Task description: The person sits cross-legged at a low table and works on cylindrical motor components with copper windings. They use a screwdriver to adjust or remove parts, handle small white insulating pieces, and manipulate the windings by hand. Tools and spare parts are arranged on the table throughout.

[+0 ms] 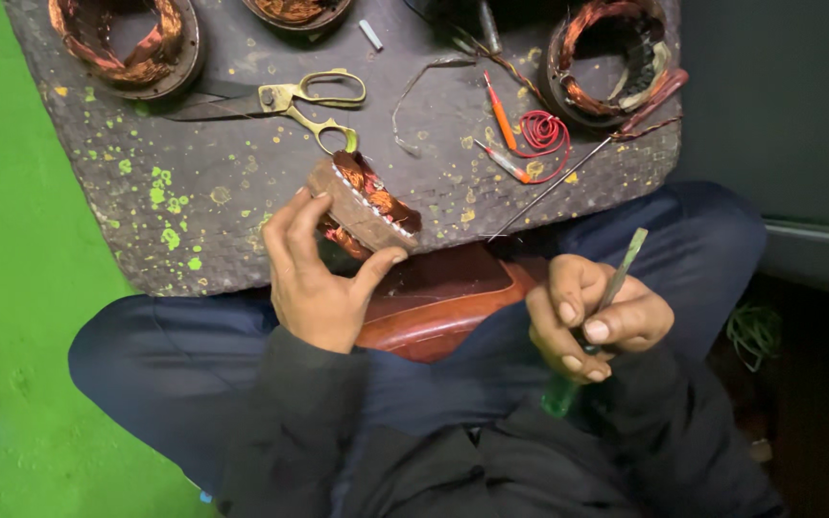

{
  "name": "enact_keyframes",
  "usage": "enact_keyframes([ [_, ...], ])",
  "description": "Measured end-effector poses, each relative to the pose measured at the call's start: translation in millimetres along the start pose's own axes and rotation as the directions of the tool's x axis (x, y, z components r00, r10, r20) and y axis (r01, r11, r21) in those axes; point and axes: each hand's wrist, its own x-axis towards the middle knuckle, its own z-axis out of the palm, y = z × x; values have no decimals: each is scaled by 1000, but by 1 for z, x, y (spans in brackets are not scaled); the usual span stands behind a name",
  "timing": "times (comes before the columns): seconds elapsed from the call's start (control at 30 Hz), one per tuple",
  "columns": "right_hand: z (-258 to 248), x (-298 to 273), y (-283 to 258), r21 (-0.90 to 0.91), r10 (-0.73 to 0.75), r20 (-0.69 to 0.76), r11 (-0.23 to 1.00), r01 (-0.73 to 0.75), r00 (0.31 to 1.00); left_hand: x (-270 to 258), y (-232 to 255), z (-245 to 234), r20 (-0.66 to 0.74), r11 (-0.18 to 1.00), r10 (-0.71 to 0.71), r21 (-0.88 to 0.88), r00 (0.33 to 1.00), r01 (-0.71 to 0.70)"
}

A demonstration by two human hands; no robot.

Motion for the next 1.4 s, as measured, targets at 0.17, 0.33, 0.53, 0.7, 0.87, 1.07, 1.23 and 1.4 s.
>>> enact_keyframes([
  [0.17,-4,-2,26,-145,83,-450,976,-164,889,3,6,-10,57,989,68,129,996,-75],
  [0.33,-16,2,85,-340,99,-792,748,-570,602,12,19,-20,146,948,51,305,988,-95],
  [0.53,0,19,95,-661,-45,-737,258,-704,675,34,24,-3,225,893,-31,445,974,-74],
  [0.7,16,34,102,-806,-207,-580,1,-592,788,62,-2,9,51,858,331,400,942,-323],
  [0.87,7,41,105,-802,-332,-536,-84,-591,776,77,-32,19,-36,955,295,50,955,-294],
  [1.07,-6,43,89,-791,-364,-589,79,-607,721,68,-42,19,12,959,231,-173,973,-225],
  [1.23,-13,58,81,-764,-348,-642,222,-606,683,68,-47,21,-21,908,238,-350,971,-230],
  [1.4,-18,75,79,-740,-295,-672,240,-628,679,70,-43,32,-21,864,190,-470,982,-177],
])
